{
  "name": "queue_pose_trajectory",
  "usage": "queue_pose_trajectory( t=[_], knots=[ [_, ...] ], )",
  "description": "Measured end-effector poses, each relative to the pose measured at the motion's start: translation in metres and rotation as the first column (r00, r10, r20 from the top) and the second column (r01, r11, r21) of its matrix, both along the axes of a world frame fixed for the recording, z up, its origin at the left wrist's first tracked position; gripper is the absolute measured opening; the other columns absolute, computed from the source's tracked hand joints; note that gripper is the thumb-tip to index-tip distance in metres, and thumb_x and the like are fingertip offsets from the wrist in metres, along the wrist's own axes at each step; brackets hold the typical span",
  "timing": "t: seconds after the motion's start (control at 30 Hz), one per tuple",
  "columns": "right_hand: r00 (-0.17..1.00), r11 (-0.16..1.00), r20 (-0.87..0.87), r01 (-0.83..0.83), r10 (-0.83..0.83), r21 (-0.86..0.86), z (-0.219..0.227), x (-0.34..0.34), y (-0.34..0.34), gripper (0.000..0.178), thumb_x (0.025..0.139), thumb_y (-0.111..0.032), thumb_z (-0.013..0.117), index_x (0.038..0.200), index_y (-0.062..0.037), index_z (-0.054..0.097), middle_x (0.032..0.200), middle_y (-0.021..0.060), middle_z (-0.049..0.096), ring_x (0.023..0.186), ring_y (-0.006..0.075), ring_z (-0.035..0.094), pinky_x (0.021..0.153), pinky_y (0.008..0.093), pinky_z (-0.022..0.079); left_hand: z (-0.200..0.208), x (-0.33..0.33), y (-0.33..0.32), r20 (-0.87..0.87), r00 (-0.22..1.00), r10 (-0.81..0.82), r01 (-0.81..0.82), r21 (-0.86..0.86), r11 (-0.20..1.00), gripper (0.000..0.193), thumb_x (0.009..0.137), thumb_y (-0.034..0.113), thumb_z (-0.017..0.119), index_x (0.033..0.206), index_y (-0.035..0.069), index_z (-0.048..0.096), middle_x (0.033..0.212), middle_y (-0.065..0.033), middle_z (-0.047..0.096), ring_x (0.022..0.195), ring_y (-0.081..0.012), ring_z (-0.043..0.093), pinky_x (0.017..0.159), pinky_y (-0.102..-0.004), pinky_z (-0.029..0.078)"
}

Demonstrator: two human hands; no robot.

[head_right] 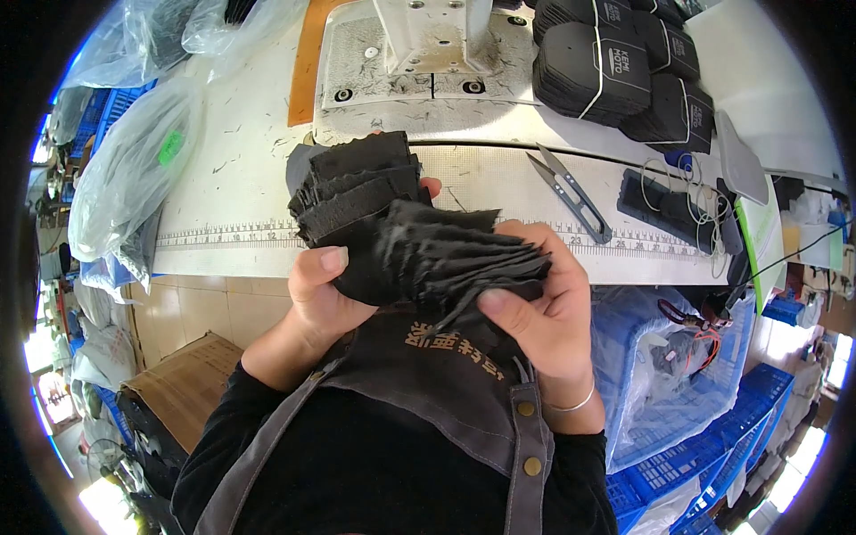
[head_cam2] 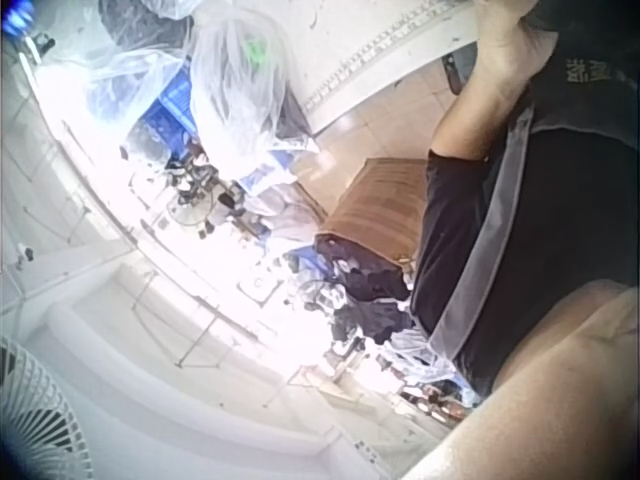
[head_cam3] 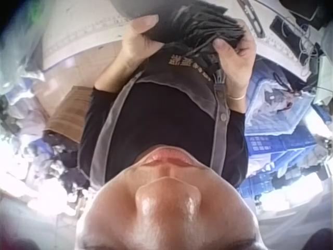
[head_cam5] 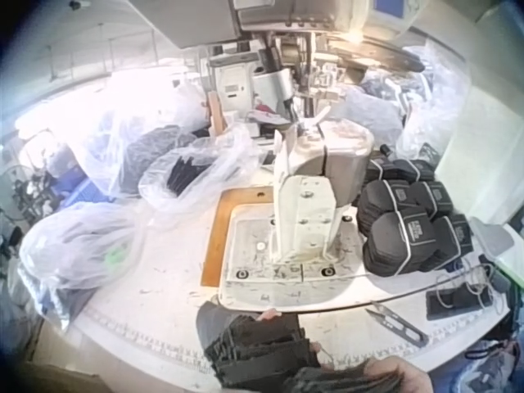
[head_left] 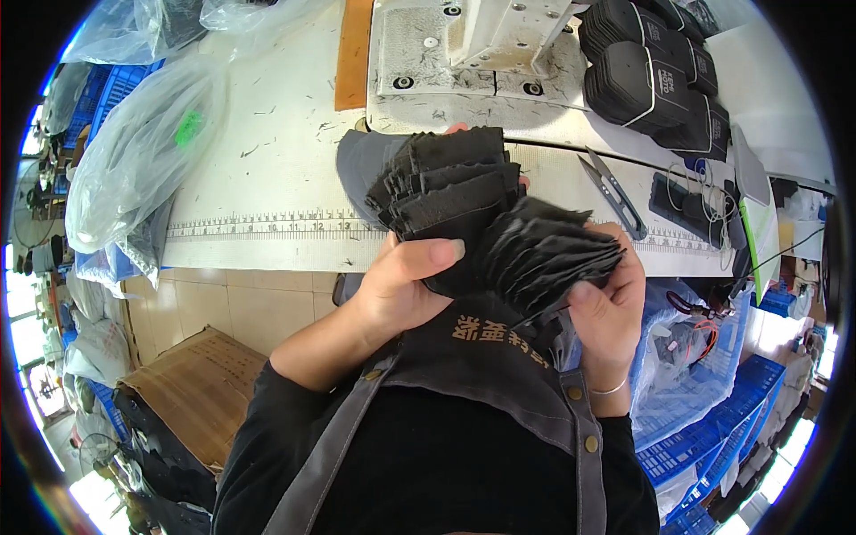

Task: Stitching black leather/fabric shoe components using an industrial sewing machine.

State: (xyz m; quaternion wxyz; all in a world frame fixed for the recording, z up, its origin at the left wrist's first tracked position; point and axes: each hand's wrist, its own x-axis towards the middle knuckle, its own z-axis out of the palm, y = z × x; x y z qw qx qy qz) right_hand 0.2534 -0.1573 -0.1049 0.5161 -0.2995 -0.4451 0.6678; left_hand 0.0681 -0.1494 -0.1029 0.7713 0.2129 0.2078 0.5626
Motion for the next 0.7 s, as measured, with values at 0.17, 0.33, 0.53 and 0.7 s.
queue_pose_trajectory(
  t=[0.17, 0.33, 0.53, 0.7],
  knots=[
    [0.919, 0.976, -0.344, 0.146, -0.195, -0.164, 0.013, -0.002, 0.004, 0.071, 0.066, -0.009, 0.071, 0.122, 0.0090, 0.030, 0.098, 0.0127, 0.053, 0.091, 0.0189, 0.055, 0.083, 0.0286, 0.042, 0.006, -0.007, 0.002, 0.017, 0.997, -0.071, 0.072, -0.019, 0.997, 0.076, 0.061, 0.022, 0.053, 0.128, -0.001, 0.026, 0.124, -0.0212, 0.039, 0.105, -0.0307, 0.047, 0.085, -0.0423, 0.045],
    [0.842, 0.983, -0.517, -0.073, 0.152, 0.170, -0.017, 0.022, 0.014, 0.060, 0.063, -0.014, 0.073, 0.111, 0.0051, 0.043, 0.100, 0.0193, 0.049, 0.080, 0.0216, 0.057, 0.073, 0.0294, 0.046, -0.001, -0.007, 0.001, 0.046, 0.996, -0.077, 0.081, -0.087, 0.993, 0.076, 0.060, 0.016, 0.055, 0.128, -0.003, 0.026, 0.123, -0.0213, 0.040, 0.100, -0.0300, 0.050, 0.077, -0.0412, 0.050],
    [0.998, 0.967, 0.039, -0.055, 0.047, 0.249, 0.016, 0.002, 0.008, 0.031, 0.060, -0.006, 0.070, 0.087, 0.0035, 0.057, 0.105, 0.0253, 0.049, 0.074, 0.0195, 0.057, 0.067, 0.0285, 0.045, 0.001, -0.008, 0.001, -0.002, 0.995, -0.103, 0.101, -0.121, 0.987, 0.077, 0.059, 0.012, 0.056, 0.129, 0.000, 0.025, 0.122, -0.0188, 0.042, 0.102, -0.0277, 0.050, 0.087, -0.0380, 0.045],
    [0.935, 0.907, 0.352, -0.123, -0.030, 0.403, 0.023, -0.006, 0.003, 0.029, 0.061, 0.002, 0.067, 0.089, 0.0019, 0.058, 0.111, 0.0232, 0.048, 0.074, 0.0187, 0.057, 0.069, 0.0272, 0.044, 0.007, -0.005, 0.004, -0.044, 0.999, 0.017, -0.014, 0.068, 0.998, 0.088, 0.064, -0.011, 0.055, 0.136, 0.014, 0.010, 0.119, -0.0141, 0.045, 0.111, -0.0238, 0.046, 0.095, -0.0365, 0.037]
  ],
)
